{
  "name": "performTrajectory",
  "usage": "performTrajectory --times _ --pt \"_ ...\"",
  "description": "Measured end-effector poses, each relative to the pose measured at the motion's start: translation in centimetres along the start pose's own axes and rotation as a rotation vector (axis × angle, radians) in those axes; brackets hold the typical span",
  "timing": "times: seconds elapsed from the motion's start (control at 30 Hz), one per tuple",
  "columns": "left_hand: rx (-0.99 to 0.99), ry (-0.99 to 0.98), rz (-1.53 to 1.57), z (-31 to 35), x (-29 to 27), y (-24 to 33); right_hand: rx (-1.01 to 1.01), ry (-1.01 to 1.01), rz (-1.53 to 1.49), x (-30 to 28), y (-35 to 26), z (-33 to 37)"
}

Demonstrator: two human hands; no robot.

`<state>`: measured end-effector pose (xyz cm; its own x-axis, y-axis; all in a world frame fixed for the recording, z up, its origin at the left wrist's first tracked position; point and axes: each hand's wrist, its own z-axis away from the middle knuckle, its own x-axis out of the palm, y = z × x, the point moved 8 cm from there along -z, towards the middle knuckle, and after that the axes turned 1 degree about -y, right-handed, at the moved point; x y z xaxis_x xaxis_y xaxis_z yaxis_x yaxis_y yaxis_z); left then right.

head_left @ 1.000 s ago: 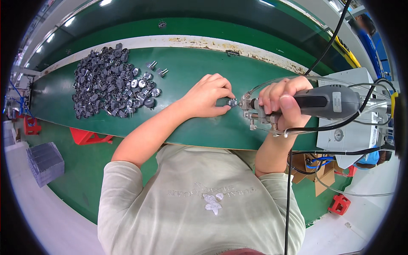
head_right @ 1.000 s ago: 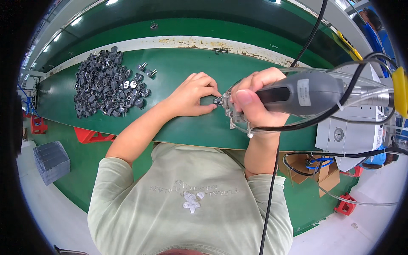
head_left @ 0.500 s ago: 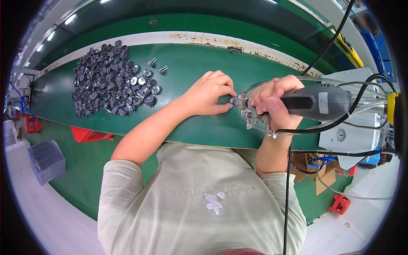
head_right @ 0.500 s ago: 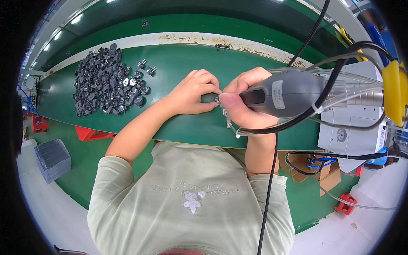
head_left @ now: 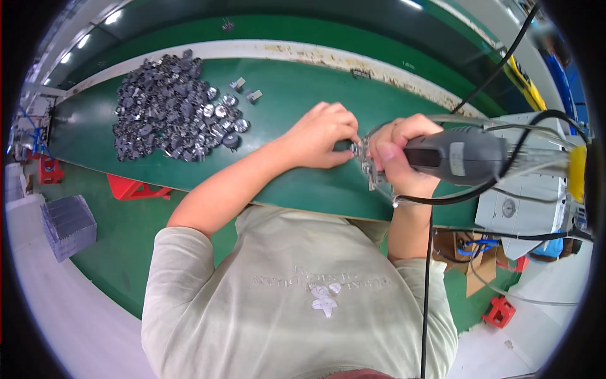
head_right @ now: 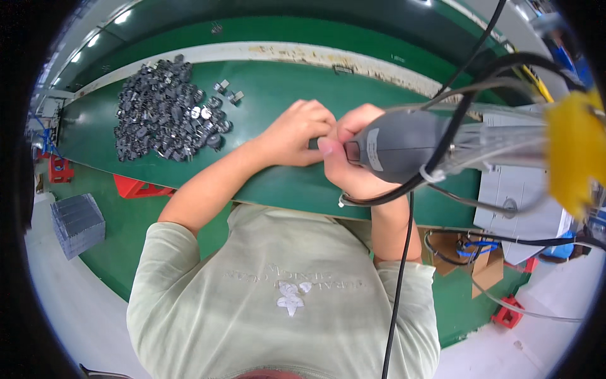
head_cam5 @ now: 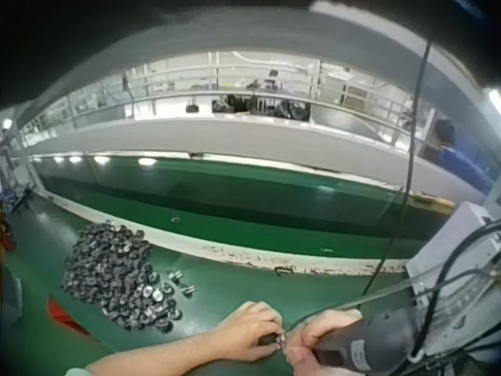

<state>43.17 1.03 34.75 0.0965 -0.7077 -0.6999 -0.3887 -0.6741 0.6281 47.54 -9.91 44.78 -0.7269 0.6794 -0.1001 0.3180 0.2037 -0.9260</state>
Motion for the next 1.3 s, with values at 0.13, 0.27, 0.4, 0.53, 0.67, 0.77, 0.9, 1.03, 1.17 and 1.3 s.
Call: performTrajectory --times 0.13,0.27,0.4,0.53,0.67,0.77,0.9,1.03,1.17,1.3 --pt "0.033 0.013 -0.021 -0.1 -0.1 0.4 0.03 0.023 -0.295 -0.3 0.8 -0.3" --pt "-0.003 -0.054 -0.066 0.1 -1.1 0.3 -0.269 0.02 -0.487 -1.6 -2.7 -0.5" --pt "-0.142 -0.184 -0.215 -1.8 -5.0 -2.5 -0.284 0.125 -0.493 -3.4 -4.2 -0.1" --pt "-0.384 0.105 -0.353 -7.5 -9.6 -9.5 -0.189 0.169 -0.47 -2.5 -2.7 -0.2" --pt "-0.516 0.063 -0.391 -8.6 -8.6 -15.0 -0.156 0.148 -0.469 -2.2 -1.5 -0.2" --pt "-0.379 -0.002 -0.433 -4.8 -8.6 -12.7 -0.137 0.169 -0.434 -2.8 -1.0 -0.3" --pt "-0.52 -0.179 -0.518 3.5 -12.3 -6.4 -0.153 0.222 -0.395 -3.6 -1.1 0.2" --pt "-0.635 -0.162 -0.553 5.8 -11.8 -6.1 -0.181 0.199 -0.398 -3.8 -1.5 0.0" --pt "-0.496 -0.027 -0.246 4.0 -9.7 -5.4 -0.142 0.207 -0.384 -4.0 -1.5 -0.2" --pt "-0.159 0.059 -0.179 0.4 -2.1 -1.0 -0.182 0.209 -0.352 -4.4 -1.3 -0.3"
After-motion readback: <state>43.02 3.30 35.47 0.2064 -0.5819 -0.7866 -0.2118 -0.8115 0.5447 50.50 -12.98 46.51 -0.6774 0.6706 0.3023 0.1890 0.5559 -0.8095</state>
